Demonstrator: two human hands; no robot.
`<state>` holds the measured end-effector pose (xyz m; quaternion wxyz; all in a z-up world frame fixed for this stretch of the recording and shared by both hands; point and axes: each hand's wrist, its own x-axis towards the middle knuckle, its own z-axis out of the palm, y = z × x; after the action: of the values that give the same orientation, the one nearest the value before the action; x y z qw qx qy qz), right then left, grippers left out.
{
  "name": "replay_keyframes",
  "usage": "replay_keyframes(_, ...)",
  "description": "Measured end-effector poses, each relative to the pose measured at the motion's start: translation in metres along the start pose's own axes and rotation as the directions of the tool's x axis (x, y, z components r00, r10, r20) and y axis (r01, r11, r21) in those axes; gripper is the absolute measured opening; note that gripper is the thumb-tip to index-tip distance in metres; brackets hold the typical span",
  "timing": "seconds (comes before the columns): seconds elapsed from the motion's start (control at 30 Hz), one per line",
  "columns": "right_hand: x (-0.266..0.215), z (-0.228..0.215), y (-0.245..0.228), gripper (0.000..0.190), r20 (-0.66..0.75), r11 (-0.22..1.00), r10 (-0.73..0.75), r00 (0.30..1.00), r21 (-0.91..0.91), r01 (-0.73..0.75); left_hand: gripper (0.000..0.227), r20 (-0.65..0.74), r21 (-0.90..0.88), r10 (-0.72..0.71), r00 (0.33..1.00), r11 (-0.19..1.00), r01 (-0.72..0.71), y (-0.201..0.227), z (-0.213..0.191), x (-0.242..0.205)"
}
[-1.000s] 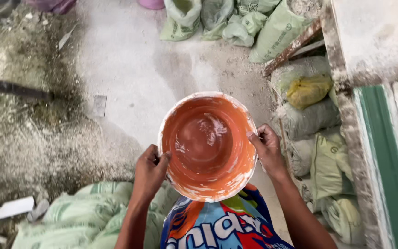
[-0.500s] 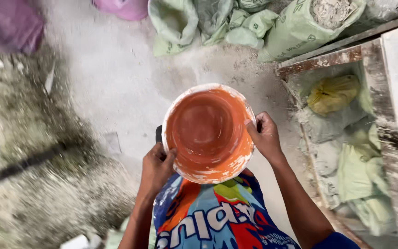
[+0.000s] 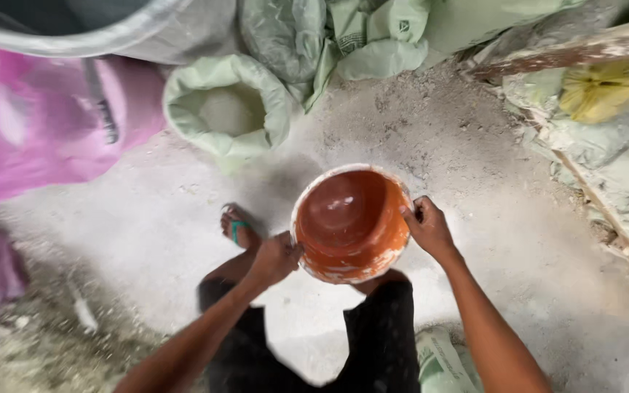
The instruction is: The person adds water to a bucket, mixes in gypsum powder by hand to create a paste, and سپس brushes a liquid onto green molding strips.
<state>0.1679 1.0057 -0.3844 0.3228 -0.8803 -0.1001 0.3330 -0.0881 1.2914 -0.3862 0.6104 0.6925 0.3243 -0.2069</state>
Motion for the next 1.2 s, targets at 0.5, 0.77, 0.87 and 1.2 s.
replay_keyframes(0.5,0.323,0.146,0.117,0.035,-0.054,0.923,-0.206,0.977,-0.343,0.175,0.043,0.148,-0.328,-0.067,0.987,0.938,0.112,-0.185,0.014,0.357)
replay_keyframes(0.77,0.287,0.133,-0.072,0.059,0.127,0.814,0.072,0.989,-0.580,0.016,0.030,0.377,0.274,0.010,0.926,0.954,-0.121,-0.173,-0.086,0.254)
replay_keyframes(0.87,0.266,0.175,-0.149,0.072,0.189,0.912,-0.229,0.955,-0.302,0.279,0.044,0.341,0.250,-0.016,0.940,0.965,-0.074,-0.163,-0.168,0.208)
replay_keyframes(1.2,0.315,0.303,-0.192,0.036,-0.015,0.929,-0.306,0.952,0.215,0.302,0.040,-0.508,-0.526,-0.122,0.853,0.828,-0.195,-0.110,-0.193,0.238)
